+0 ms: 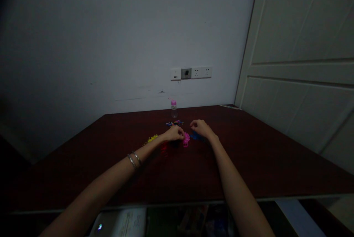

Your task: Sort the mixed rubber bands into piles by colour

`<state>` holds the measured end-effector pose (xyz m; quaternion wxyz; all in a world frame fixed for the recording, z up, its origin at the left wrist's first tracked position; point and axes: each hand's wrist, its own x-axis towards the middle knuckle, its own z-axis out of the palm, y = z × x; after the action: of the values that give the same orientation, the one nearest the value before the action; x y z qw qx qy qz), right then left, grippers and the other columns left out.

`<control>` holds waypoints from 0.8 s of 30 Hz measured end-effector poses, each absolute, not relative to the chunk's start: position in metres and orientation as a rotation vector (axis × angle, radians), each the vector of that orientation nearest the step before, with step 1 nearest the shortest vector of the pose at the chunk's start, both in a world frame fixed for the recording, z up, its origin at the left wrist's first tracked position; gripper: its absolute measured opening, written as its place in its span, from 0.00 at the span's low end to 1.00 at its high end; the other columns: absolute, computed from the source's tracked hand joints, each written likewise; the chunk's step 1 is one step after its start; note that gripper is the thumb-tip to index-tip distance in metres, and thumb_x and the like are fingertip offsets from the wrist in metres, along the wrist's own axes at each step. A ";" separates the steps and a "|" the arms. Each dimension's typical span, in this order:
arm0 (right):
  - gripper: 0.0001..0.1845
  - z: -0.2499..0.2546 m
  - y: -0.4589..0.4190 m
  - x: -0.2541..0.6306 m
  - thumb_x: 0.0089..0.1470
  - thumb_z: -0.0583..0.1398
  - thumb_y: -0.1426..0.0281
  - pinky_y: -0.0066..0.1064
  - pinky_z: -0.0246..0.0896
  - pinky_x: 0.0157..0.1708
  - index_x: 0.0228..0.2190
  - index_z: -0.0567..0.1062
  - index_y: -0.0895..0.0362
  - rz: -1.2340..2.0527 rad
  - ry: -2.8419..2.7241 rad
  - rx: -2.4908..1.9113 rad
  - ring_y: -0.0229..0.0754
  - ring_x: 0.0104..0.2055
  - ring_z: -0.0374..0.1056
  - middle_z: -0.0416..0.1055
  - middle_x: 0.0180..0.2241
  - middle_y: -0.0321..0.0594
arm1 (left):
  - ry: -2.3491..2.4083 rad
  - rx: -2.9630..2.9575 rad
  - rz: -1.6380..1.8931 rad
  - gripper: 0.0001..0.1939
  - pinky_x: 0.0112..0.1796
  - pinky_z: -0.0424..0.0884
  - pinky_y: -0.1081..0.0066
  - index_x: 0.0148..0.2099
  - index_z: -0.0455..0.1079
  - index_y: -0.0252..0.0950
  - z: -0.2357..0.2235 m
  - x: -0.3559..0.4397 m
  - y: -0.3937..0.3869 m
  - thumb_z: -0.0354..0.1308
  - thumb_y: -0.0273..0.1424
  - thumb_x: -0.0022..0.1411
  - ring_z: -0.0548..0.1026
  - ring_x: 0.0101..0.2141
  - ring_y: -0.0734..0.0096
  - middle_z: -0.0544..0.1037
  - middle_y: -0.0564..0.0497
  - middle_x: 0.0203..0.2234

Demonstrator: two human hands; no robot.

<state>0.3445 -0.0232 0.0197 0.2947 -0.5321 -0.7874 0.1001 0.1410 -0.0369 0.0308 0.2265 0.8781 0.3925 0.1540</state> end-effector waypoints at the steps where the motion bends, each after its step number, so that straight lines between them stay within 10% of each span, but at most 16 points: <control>1: 0.11 0.020 -0.024 0.345 0.46 0.57 0.73 0.24 0.61 0.34 0.32 0.78 0.57 0.268 -2.098 -1.419 0.39 0.34 0.70 0.76 0.33 0.41 | 1.070 2.414 0.432 0.11 0.24 0.59 0.77 0.31 0.77 0.29 0.030 0.140 -0.036 0.55 0.25 0.45 0.65 0.21 0.78 0.74 0.52 0.20; 24: 0.11 0.020 -0.025 0.344 0.45 0.58 0.72 0.25 0.60 0.36 0.33 0.78 0.56 0.318 -2.078 -1.499 0.39 0.34 0.69 0.75 0.33 0.41 | 1.812 1.725 1.247 0.13 0.26 0.59 0.75 0.23 0.74 0.32 0.002 0.009 0.035 0.56 0.37 0.50 0.69 0.23 0.71 0.73 0.50 0.17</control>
<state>0.3438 -0.0248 0.0196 0.2763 -0.5579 -0.7736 0.1182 0.0089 0.0347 0.0022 0.1722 0.6080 0.6386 0.4393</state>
